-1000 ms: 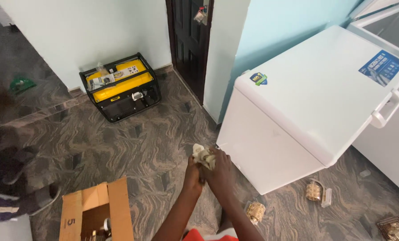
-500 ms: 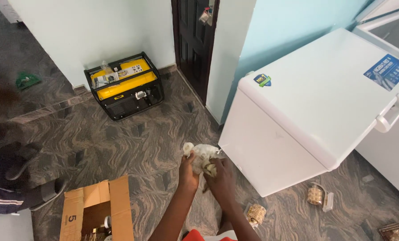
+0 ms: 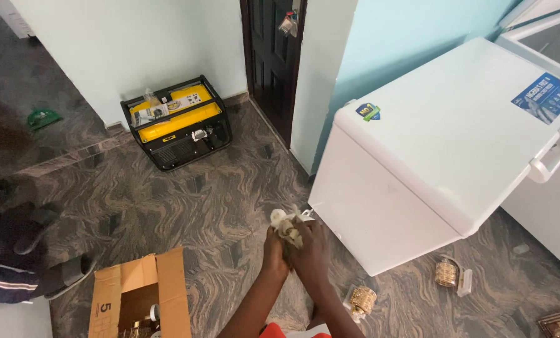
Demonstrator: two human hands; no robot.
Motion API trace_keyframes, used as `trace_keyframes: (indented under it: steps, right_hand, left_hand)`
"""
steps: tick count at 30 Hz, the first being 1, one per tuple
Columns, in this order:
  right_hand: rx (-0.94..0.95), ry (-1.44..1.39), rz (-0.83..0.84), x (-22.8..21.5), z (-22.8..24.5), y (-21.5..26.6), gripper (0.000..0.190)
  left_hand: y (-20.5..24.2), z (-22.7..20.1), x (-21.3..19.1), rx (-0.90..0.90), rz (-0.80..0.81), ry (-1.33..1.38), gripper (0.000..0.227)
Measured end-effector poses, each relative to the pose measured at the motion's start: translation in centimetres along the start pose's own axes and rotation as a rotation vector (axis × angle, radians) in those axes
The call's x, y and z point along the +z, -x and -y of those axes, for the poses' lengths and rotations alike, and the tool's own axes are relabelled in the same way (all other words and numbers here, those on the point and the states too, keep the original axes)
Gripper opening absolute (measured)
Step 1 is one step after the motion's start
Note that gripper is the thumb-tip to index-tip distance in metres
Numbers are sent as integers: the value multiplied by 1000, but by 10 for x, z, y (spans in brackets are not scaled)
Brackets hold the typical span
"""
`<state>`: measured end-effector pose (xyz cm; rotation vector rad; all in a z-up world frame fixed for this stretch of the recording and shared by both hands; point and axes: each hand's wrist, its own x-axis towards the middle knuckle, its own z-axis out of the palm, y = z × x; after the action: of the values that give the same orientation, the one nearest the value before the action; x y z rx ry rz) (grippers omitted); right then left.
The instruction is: The person wipes a white electrical socket with a cloth, turning it over to clean both sides. They then pick up a white plastic component and wipe it with the same cloth. The person places the cleaned socket into a cardboard box and continues wiping the second component.
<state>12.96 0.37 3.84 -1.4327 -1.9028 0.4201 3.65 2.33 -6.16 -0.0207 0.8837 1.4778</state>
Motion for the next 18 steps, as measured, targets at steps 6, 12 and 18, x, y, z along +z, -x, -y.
trace_keyframes:
  steps: [6,12,18]
  right_hand:
    - [64,-80,-16,-6,-7,-4,45]
    - [116,-116,-46,-7,-22,-8,43]
    - [146,-63,32,3,-18,-1,44]
  left_hand:
    - [25,-16,22,-74,-131,-208,55]
    - [1,7,-5,14,-12,-178,59]
    - [24,-19,23,-53,-149,-165,60]
